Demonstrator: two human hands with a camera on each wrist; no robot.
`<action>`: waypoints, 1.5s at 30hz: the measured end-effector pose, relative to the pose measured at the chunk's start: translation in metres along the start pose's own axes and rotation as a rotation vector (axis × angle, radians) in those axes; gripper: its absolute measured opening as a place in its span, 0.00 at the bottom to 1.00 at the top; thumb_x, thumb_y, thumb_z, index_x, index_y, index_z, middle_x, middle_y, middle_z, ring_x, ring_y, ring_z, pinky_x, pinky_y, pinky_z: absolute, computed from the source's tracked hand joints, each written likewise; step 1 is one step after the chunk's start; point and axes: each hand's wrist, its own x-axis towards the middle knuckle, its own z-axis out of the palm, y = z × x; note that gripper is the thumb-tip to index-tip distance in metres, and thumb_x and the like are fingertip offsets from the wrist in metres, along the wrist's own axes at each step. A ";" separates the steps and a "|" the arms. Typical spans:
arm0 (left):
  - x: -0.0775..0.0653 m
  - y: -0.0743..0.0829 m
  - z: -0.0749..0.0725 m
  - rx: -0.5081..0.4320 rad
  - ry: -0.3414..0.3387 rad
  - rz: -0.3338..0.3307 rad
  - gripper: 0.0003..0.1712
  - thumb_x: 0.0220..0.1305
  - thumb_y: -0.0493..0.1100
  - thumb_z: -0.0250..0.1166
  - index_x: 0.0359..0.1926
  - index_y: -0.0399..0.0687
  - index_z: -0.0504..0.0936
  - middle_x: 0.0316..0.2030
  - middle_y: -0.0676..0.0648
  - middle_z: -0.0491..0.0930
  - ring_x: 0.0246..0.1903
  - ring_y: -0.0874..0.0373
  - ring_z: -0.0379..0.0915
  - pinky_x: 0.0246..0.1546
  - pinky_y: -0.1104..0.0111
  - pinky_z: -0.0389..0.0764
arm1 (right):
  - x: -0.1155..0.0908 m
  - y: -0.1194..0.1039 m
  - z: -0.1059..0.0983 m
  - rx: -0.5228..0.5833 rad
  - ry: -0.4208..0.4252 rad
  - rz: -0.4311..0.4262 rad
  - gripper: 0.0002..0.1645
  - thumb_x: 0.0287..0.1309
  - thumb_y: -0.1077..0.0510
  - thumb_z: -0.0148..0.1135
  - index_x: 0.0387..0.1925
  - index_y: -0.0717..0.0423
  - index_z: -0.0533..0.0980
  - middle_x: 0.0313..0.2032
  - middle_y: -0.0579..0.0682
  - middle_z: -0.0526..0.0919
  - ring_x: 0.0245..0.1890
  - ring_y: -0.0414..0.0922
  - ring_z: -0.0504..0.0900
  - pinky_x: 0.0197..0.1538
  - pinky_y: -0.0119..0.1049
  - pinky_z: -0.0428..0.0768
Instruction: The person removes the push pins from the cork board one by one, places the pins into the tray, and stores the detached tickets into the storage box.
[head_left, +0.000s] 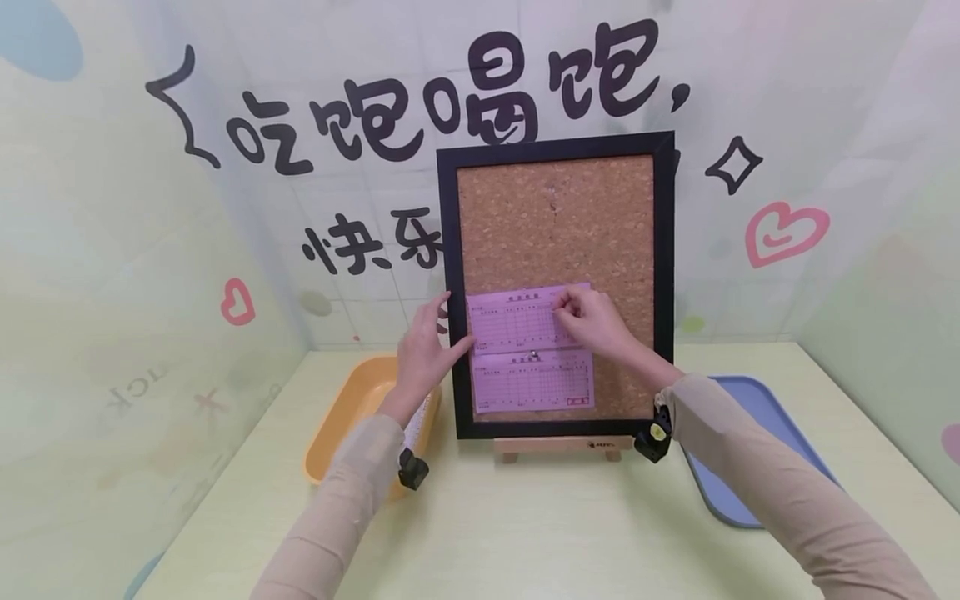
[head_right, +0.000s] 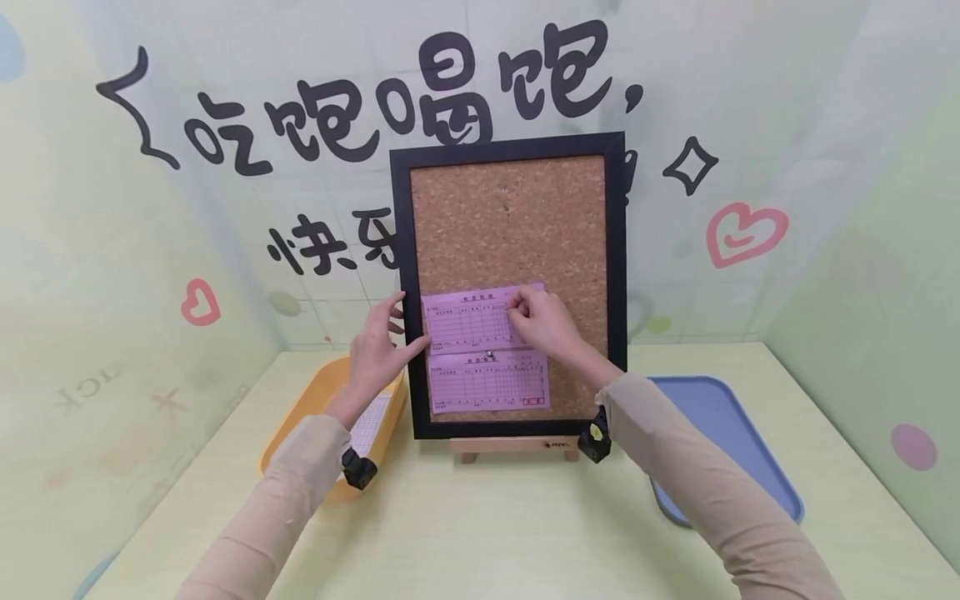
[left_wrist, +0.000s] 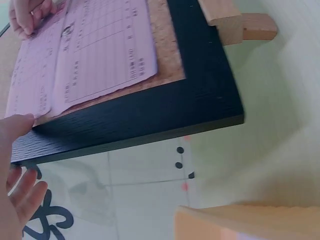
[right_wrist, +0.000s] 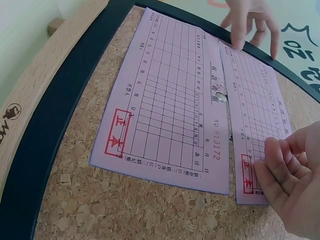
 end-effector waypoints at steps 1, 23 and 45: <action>0.002 0.000 -0.001 0.004 0.011 0.007 0.38 0.46 0.46 0.71 0.59 0.44 0.66 0.40 0.43 0.73 0.33 0.53 0.74 0.25 0.64 0.73 | 0.000 0.000 0.000 -0.002 0.000 -0.001 0.04 0.58 0.65 0.52 0.32 0.62 0.74 0.19 0.50 0.71 0.17 0.41 0.66 0.19 0.29 0.64; 0.048 0.022 -0.019 0.094 -0.160 0.187 0.16 0.46 0.37 0.68 0.40 0.41 0.80 0.36 0.46 0.76 0.39 0.52 0.70 0.39 0.64 0.73 | 0.003 0.001 0.002 0.000 -0.004 0.007 0.04 0.58 0.64 0.52 0.32 0.61 0.74 0.19 0.50 0.72 0.17 0.41 0.67 0.19 0.29 0.65; 0.052 0.027 -0.015 0.089 -0.252 0.137 0.12 0.49 0.39 0.68 0.37 0.43 0.82 0.31 0.47 0.77 0.34 0.54 0.70 0.35 0.65 0.72 | 0.002 0.002 0.004 -0.040 0.014 -0.014 0.04 0.57 0.65 0.52 0.32 0.62 0.74 0.18 0.49 0.72 0.15 0.39 0.67 0.18 0.28 0.64</action>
